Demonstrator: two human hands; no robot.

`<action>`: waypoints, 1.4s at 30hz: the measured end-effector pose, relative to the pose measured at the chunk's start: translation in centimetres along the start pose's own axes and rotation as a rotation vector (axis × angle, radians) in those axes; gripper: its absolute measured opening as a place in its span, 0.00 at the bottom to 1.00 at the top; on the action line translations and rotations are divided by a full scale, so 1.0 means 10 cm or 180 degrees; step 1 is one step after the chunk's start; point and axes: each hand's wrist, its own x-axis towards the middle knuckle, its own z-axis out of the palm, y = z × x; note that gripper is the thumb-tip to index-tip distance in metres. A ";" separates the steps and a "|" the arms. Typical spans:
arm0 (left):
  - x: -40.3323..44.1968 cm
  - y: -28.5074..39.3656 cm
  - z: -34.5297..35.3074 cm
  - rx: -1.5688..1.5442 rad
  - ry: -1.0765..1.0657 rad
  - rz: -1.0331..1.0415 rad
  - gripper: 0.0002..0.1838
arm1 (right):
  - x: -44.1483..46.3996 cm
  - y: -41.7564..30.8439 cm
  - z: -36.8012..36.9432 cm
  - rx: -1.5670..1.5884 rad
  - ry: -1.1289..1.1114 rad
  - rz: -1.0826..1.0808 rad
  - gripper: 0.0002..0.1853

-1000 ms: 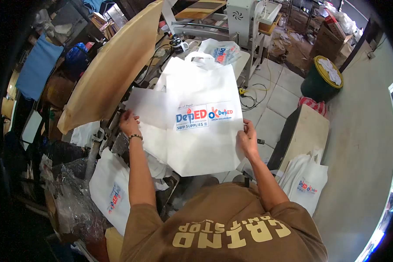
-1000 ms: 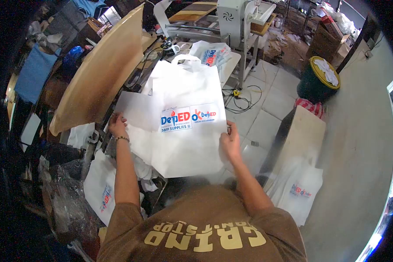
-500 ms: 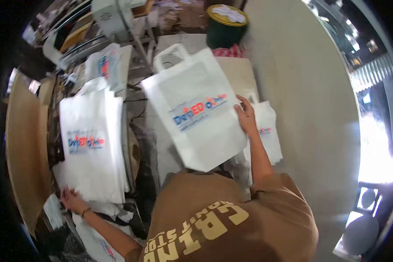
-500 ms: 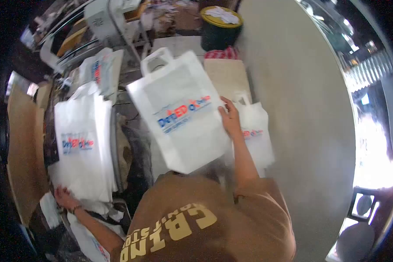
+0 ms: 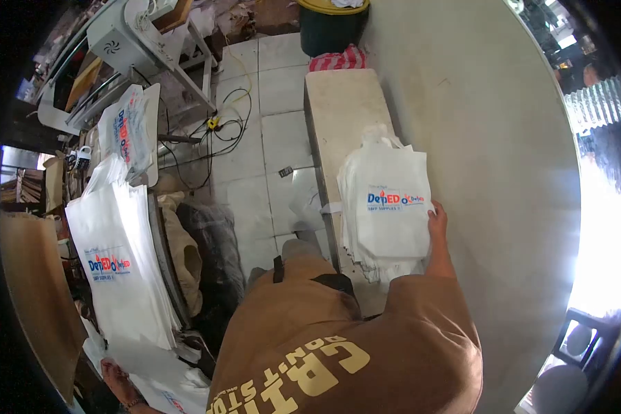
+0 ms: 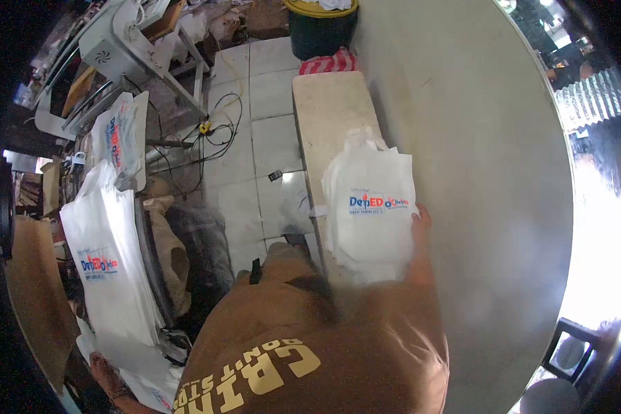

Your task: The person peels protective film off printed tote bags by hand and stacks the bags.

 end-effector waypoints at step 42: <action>0.41 0.91 2.59 0.2015 -0.1002 0.1378 0.43 | -3.36 -5.83 2.71 0.2077 -0.5087 -0.0606 0.30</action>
